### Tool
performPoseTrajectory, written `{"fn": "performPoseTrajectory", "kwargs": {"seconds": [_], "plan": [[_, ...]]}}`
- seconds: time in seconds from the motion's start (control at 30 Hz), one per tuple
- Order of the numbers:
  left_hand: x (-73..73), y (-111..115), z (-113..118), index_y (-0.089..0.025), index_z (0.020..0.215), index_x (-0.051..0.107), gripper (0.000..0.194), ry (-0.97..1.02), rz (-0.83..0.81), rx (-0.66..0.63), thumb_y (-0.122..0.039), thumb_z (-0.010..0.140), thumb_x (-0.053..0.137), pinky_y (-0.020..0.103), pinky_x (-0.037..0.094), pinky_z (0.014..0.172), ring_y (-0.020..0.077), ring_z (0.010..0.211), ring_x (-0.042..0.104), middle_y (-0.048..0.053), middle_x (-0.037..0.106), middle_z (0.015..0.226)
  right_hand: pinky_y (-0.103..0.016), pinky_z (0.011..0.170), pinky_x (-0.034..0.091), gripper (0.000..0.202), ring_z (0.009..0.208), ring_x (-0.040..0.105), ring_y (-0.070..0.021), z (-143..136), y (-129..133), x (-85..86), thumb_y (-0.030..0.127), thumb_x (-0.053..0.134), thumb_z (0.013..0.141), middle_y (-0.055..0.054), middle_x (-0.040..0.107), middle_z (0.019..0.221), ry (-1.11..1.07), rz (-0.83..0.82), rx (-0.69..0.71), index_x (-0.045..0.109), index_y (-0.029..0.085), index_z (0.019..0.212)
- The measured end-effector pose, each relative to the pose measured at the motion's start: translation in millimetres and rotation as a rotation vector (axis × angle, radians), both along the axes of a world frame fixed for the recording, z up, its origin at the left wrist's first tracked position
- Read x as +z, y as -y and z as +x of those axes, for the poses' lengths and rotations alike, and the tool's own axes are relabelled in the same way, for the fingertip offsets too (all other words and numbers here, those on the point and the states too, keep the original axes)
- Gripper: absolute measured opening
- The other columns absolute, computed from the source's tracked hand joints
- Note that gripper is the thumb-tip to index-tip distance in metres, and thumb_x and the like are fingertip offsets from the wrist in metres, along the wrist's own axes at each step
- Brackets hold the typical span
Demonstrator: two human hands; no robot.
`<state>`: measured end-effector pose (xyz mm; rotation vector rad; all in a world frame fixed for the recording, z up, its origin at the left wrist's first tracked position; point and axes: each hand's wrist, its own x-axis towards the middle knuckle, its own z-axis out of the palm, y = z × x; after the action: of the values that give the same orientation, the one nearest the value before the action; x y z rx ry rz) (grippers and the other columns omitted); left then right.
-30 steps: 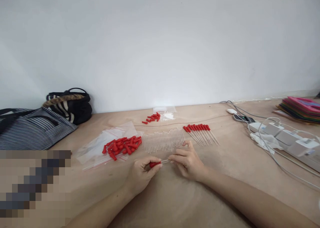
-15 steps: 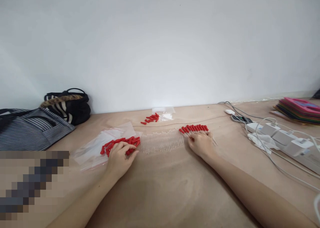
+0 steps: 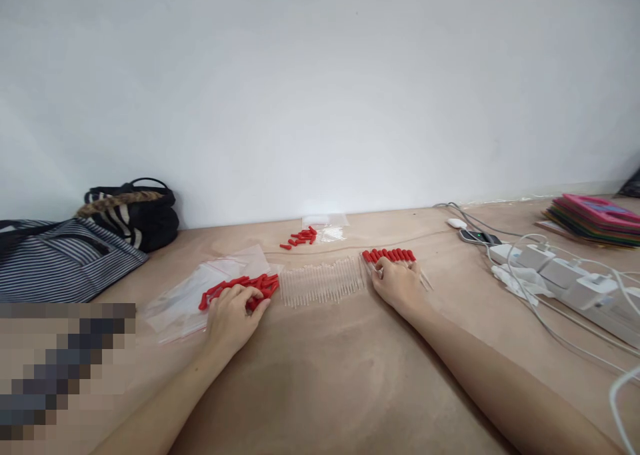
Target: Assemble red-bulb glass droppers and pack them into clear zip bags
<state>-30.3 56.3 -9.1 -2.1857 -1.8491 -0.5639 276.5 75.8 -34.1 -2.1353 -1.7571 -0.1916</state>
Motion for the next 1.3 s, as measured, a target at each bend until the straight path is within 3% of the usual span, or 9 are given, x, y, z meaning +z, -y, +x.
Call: {"fn": "performPoseTrajectory", "kwargs": {"seconds": [0.27, 0.57, 0.73, 0.83, 0.9, 1.03, 1.13, 1.23, 1.3], "plan": [[1.0, 0, 3, -0.021, 0.079, 0.063, 0.025, -0.135, 0.006, 0.070, -0.043, 0.076, 0.051, 0.036, 0.033, 0.070, 0.0261, 0.083, 0.054, 0.004, 0.063, 0.081, -0.039, 0.079, 0.022, 0.029, 0.085, 0.053, -0.0216, -6, -2, -0.4, 0.034, 0.041, 0.082, -0.007, 0.065, 0.086, -0.030, 0.073, 0.035, 0.064, 0.021, 0.074], [-4.3, -3, 3, -0.019, 0.072, 0.065, 0.027, -0.206, 0.119, 0.038, -0.040, 0.077, 0.050, 0.036, 0.031, 0.069, 0.0262, 0.080, 0.053, 0.006, 0.063, 0.076, -0.041, 0.080, 0.023, 0.023, 0.087, 0.054, -0.0244, -20, -25, 20.5, 0.026, 0.044, 0.078, -0.013, 0.064, 0.087, 0.017, -0.255, -0.037, 0.065, 0.015, 0.079], [-6.6, -4, 1, -0.018, 0.076, 0.065, 0.029, -0.230, 0.208, -0.001, -0.042, 0.077, 0.051, 0.036, 0.032, 0.068, 0.0267, 0.079, 0.053, 0.007, 0.062, 0.076, -0.042, 0.080, 0.024, 0.020, 0.085, 0.056, -0.0253, -23, -33, 26.4, 0.023, 0.047, 0.077, -0.015, 0.063, 0.085, -0.008, -0.328, -0.022, 0.064, 0.015, 0.081], [-10.2, -10, -2, -0.019, 0.090, 0.066, 0.026, -0.224, 0.256, -0.049, -0.036, 0.079, 0.050, 0.035, 0.035, 0.067, 0.0260, 0.078, 0.052, 0.007, 0.061, 0.080, -0.042, 0.080, 0.026, 0.022, 0.084, 0.057, -0.0252, -22, -33, 30.6, 0.027, 0.046, 0.079, -0.014, 0.063, 0.084, -0.026, -0.352, 0.000, 0.064, 0.015, 0.080], [-12.7, -15, -5, -0.021, 0.090, 0.067, 0.023, -0.211, 0.265, -0.103, -0.032, 0.080, 0.049, 0.035, 0.036, 0.065, 0.0256, 0.077, 0.052, 0.008, 0.060, 0.079, -0.041, 0.078, 0.029, 0.025, 0.081, 0.057, -0.0247, -19, -29, 35.0, 0.030, 0.043, 0.080, -0.013, 0.063, 0.082, -0.041, -0.359, 0.026, 0.063, 0.015, 0.077], [-11.4, -18, -4, -0.017, 0.081, 0.066, 0.023, -0.069, 0.318, -0.253, -0.029, 0.082, 0.045, 0.036, 0.041, 0.068, 0.0234, 0.074, 0.052, 0.008, 0.056, 0.077, -0.033, 0.072, 0.034, 0.026, 0.079, 0.057, -0.0213, -13, -10, 42.0, 0.029, 0.041, 0.081, -0.009, 0.063, 0.079, -0.063, -0.342, 0.158, 0.062, 0.016, 0.073], [-5.7, -8, 6, -0.017, 0.084, 0.059, 0.019, 0.143, 0.316, -0.415, -0.029, 0.083, 0.044, 0.034, 0.043, 0.074, 0.0205, 0.078, 0.052, 0.007, 0.055, 0.082, -0.026, 0.073, 0.034, 0.017, 0.085, 0.053, -0.0168, -9, 13, 40.0, 0.024, 0.046, 0.079, -0.006, 0.062, 0.086, -0.069, -0.263, 0.389, 0.061, 0.018, 0.077], [-4.9, 9, 23, -0.019, 0.083, 0.052, 0.011, 0.336, 0.088, -0.563, -0.027, 0.083, 0.045, 0.027, 0.046, 0.065, 0.0153, 0.070, 0.054, 0.003, 0.054, 0.079, -0.026, 0.072, 0.035, 0.011, 0.079, 0.050, -0.0156, -5, 35, 34.0, 0.020, 0.049, 0.077, -0.005, 0.060, 0.079, -0.064, -0.146, 0.733, 0.059, 0.016, 0.077], [-8.9, 20, 34, -0.019, 0.083, 0.049, 0.008, 0.466, -0.085, -0.588, -0.026, 0.082, 0.046, 0.025, 0.047, 0.061, 0.0135, 0.066, 0.054, 0.001, 0.055, 0.074, -0.026, 0.070, 0.035, 0.009, 0.075, 0.049, -0.0153, -4, 44, 30.7, 0.018, 0.050, 0.076, -0.004, 0.058, 0.074, -0.061, -0.121, 0.853, 0.058, 0.016, 0.075]]}}
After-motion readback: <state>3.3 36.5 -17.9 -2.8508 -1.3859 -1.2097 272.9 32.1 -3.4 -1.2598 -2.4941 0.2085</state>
